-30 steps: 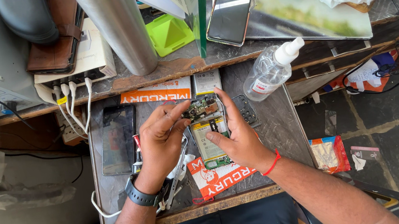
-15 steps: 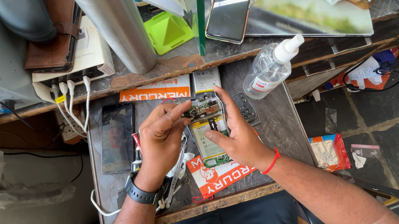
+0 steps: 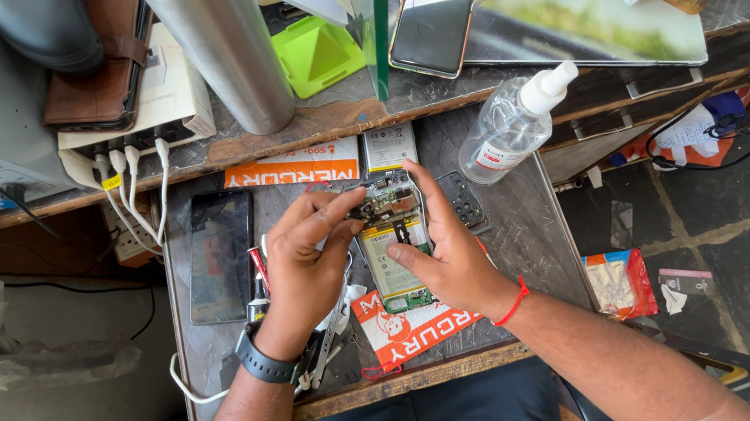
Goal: The person works on a disassembled mobile phone, using tweezers to manipulate components on the motherboard. They then use a cotton swab to clean the circuit board and apply heat with a hot air gun to specific areas. The person handles the motherboard and phone casing throughout the process.
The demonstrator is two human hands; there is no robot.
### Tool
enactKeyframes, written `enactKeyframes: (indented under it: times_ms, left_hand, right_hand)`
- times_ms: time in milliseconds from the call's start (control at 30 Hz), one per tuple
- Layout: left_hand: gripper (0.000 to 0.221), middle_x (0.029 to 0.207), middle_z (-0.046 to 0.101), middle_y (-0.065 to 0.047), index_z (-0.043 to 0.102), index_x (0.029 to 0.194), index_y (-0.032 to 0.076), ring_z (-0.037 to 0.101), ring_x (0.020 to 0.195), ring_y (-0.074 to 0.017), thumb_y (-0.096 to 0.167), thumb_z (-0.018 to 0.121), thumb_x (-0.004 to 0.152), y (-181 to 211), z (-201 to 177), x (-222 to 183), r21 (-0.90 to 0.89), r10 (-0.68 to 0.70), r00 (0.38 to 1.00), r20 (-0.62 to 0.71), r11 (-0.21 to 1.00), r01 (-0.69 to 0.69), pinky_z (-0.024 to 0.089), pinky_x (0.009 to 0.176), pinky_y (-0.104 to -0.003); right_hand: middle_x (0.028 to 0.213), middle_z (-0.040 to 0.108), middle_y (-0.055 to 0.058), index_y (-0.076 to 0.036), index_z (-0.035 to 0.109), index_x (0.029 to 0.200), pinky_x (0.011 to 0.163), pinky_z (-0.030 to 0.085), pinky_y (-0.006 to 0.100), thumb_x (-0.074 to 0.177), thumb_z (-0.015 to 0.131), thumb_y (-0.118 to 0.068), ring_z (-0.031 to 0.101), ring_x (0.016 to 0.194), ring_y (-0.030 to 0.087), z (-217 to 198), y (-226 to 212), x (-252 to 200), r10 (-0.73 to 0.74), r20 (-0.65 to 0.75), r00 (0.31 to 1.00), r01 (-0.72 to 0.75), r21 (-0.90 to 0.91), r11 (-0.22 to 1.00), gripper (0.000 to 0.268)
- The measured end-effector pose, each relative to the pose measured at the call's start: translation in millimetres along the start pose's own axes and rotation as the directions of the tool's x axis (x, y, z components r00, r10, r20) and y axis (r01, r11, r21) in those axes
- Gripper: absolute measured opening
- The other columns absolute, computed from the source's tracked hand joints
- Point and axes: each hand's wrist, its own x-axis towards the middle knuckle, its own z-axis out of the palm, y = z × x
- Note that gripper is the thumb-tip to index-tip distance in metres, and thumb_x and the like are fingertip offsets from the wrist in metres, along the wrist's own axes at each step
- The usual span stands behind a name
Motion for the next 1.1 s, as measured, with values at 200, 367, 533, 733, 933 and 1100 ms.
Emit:
enactKeyframes:
  times_ms: [200,367,533,733,933,1100]
  left_hand:
    - [0.043,0.109,0.06,-0.008,0.073,0.124,0.009,0.065,0.095,-0.0196,-0.008,0.076,0.084,5,0,3,0.105,0.065,0.997,-0.037,0.993,-0.061,0.055,0.079,-0.028]
    - [0.045,0.122,0.063,-0.012,0.07,0.127,0.009,0.069,0.103,-0.0231,-0.008,0.073,0.085,9,-3,8,0.075,0.03,0.999,0.032,0.997,-0.032,0.059,0.083,-0.031]
    - [0.043,0.123,0.069,-0.012,0.07,0.128,0.009,0.073,0.104,-0.0246,-0.006,0.072,0.088,12,-8,8,0.121,0.012,0.998,0.062,0.992,-0.019,0.06,0.082,-0.031]
    - [0.04,0.122,0.07,-0.012,0.072,0.124,0.008,0.074,0.102,-0.025,-0.005,0.073,0.087,13,-10,10,0.125,0.041,0.998,0.056,0.991,-0.047,0.06,0.082,-0.031]
    - [0.04,0.121,0.07,-0.012,0.071,0.125,0.007,0.075,0.1,-0.023,-0.006,0.073,0.087,13,-10,10,0.114,0.064,0.995,0.07,0.991,-0.072,0.06,0.081,-0.03]
    - [0.041,0.111,0.071,-0.01,0.071,0.126,0.006,0.072,0.084,-0.0161,-0.006,0.074,0.087,13,-10,9,0.057,-0.034,0.995,0.094,0.998,0.029,0.057,0.072,-0.026]
  right_hand:
    - [0.157,0.044,0.018,-0.01,0.007,0.165,0.118,0.042,0.036,0.096,0.064,0.006,0.049,0.142,0.022,0,0,-2,-0.025,0.001,1.0,0.025,-0.045,0.999,0.091]
    - [0.158,0.044,0.018,-0.01,0.006,0.166,0.12,0.039,0.037,0.096,0.066,0.004,0.048,0.144,0.022,-1,2,-2,-0.081,0.003,0.997,0.081,-0.144,0.986,0.093]
    - [0.153,0.049,0.018,-0.01,0.005,0.165,0.116,0.044,0.036,0.097,0.066,0.003,0.053,0.139,0.022,-1,4,-3,-0.06,0.005,0.998,0.06,-0.13,0.99,0.092]
    - [0.146,0.056,0.019,-0.011,0.003,0.164,0.11,0.049,0.036,0.096,0.064,0.003,0.06,0.131,0.021,-1,1,-2,-0.002,0.003,1.0,0.002,-0.098,0.995,0.093]
    - [0.15,0.051,0.019,-0.011,0.005,0.165,0.113,0.047,0.036,0.097,0.064,0.005,0.056,0.135,0.021,-1,0,-3,-0.04,0.014,0.999,0.041,-0.102,0.994,0.091]
    - [0.151,0.05,0.017,-0.011,0.007,0.165,0.115,0.044,0.035,0.096,0.063,0.005,0.053,0.137,0.02,-1,0,-2,0.002,0.018,1.0,-0.002,-0.004,1.0,0.091]
